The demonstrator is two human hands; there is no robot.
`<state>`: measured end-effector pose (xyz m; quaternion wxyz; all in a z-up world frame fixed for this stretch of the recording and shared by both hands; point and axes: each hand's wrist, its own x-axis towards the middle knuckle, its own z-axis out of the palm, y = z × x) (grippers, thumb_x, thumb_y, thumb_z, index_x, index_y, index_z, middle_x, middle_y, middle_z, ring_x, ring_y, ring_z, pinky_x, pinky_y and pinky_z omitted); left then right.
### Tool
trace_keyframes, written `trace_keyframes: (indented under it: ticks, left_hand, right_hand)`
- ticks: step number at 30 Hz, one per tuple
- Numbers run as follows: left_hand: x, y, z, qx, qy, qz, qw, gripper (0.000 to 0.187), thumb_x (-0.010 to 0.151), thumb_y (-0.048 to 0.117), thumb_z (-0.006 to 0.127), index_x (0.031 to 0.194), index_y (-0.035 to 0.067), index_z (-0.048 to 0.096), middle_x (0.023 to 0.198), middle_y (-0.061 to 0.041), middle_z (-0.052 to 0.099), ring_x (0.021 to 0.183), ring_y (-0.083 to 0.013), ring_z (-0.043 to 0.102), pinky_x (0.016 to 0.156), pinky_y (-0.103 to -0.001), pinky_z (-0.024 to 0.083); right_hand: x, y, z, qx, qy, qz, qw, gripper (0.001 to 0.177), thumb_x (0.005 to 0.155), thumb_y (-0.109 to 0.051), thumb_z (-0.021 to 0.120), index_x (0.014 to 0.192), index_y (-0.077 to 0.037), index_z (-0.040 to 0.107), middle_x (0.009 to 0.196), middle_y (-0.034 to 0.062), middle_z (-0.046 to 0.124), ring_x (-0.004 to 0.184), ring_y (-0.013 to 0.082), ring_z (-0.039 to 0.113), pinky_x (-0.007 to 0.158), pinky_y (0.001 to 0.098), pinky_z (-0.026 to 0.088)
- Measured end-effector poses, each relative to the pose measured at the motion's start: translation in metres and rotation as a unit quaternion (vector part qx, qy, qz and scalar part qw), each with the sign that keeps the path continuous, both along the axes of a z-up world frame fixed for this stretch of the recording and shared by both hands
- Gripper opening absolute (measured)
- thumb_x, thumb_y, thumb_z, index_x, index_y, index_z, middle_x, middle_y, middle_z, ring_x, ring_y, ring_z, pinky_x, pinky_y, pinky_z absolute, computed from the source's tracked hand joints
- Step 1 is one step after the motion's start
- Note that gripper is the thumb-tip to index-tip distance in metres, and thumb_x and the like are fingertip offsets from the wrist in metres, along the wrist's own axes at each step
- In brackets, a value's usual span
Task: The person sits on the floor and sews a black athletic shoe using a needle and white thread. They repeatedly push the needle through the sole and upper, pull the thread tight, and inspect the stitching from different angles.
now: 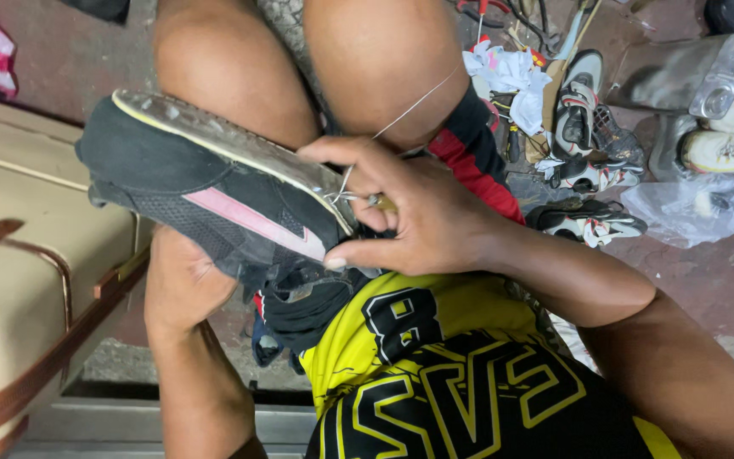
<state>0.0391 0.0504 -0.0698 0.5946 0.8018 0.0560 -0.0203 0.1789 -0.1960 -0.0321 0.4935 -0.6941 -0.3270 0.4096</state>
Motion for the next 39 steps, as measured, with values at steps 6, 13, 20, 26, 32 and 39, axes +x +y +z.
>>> trace_keyframes:
  ticks: [6,13,20,26,32,39]
  left_hand:
    - [-0.011,-0.02,-0.017,-0.073,-0.012,0.151,0.986,0.013,0.095,0.012,0.077,0.097,0.0,0.074,0.091,-0.004,0.074,0.082,-0.0107,0.069,0.081,-0.027,0.054]
    - [-0.019,-0.021,-0.023,0.014,-0.027,0.162,0.986,0.013,0.101,0.006,0.069,0.1,-0.006,0.072,0.097,-0.006,0.073,0.089,-0.0113,0.067,0.087,-0.025,0.053]
    - [-0.025,-0.028,-0.043,-0.364,-0.09,0.31,0.874,0.014,0.102,0.009,0.078,0.104,0.003,0.066,0.107,-0.012,0.073,0.095,-0.0171,0.07,0.092,-0.03,0.057]
    - [-0.019,-0.013,-0.026,-0.21,0.021,0.234,0.949,0.026,0.101,0.019,0.077,0.109,-0.004,0.068,0.101,-0.009,0.074,0.089,-0.0146,0.07,0.085,-0.025,0.054]
    - [-0.011,0.003,-0.003,0.136,0.009,0.031,0.99,0.023,0.087,0.015,0.077,0.103,-0.001,0.071,0.098,-0.012,0.073,0.094,-0.0176,0.071,0.09,-0.031,0.053]
    - [-0.024,-0.012,-0.02,-0.155,-0.049,0.167,0.972,0.018,0.115,0.012,0.064,0.107,-0.003,0.071,0.102,-0.011,0.074,0.084,-0.023,0.068,0.082,-0.03,0.055]
  right_hand:
    - [-0.005,0.005,-0.012,0.01,0.074,-0.013,0.997,0.079,0.086,-0.012,0.087,0.151,-0.011,0.043,0.066,-0.0056,0.036,0.06,0.0066,0.037,0.058,0.0251,0.031]
    - [0.009,-0.02,0.001,-0.064,-0.113,0.043,0.991,0.11,0.081,-0.034,0.089,0.162,-0.008,0.019,0.084,0.0051,0.056,0.065,0.0167,0.06,0.064,0.0335,0.051]
    - [0.026,-0.025,0.018,0.01,-0.286,0.051,0.957,0.086,0.087,-0.038,0.077,0.156,-0.012,0.033,0.13,0.0166,0.062,0.103,0.0283,0.072,0.087,0.0375,0.059]
    - [0.032,-0.014,0.008,-0.047,-0.224,0.086,0.97,0.033,0.097,-0.032,0.077,0.119,-0.012,0.063,0.089,0.0021,0.068,0.077,0.0202,0.071,0.071,0.0379,0.056]
    - [0.04,-0.037,0.003,0.039,-0.156,0.011,0.987,0.015,0.104,-0.017,0.067,0.096,-0.005,0.062,0.098,0.0064,0.066,0.09,0.0168,0.068,0.079,0.0314,0.054]
    - [0.033,-0.03,-0.002,0.194,0.076,-0.109,0.972,0.017,0.112,-0.013,0.05,0.096,-0.006,0.051,0.125,0.0164,0.063,0.097,0.0092,0.064,0.087,0.0276,0.053]
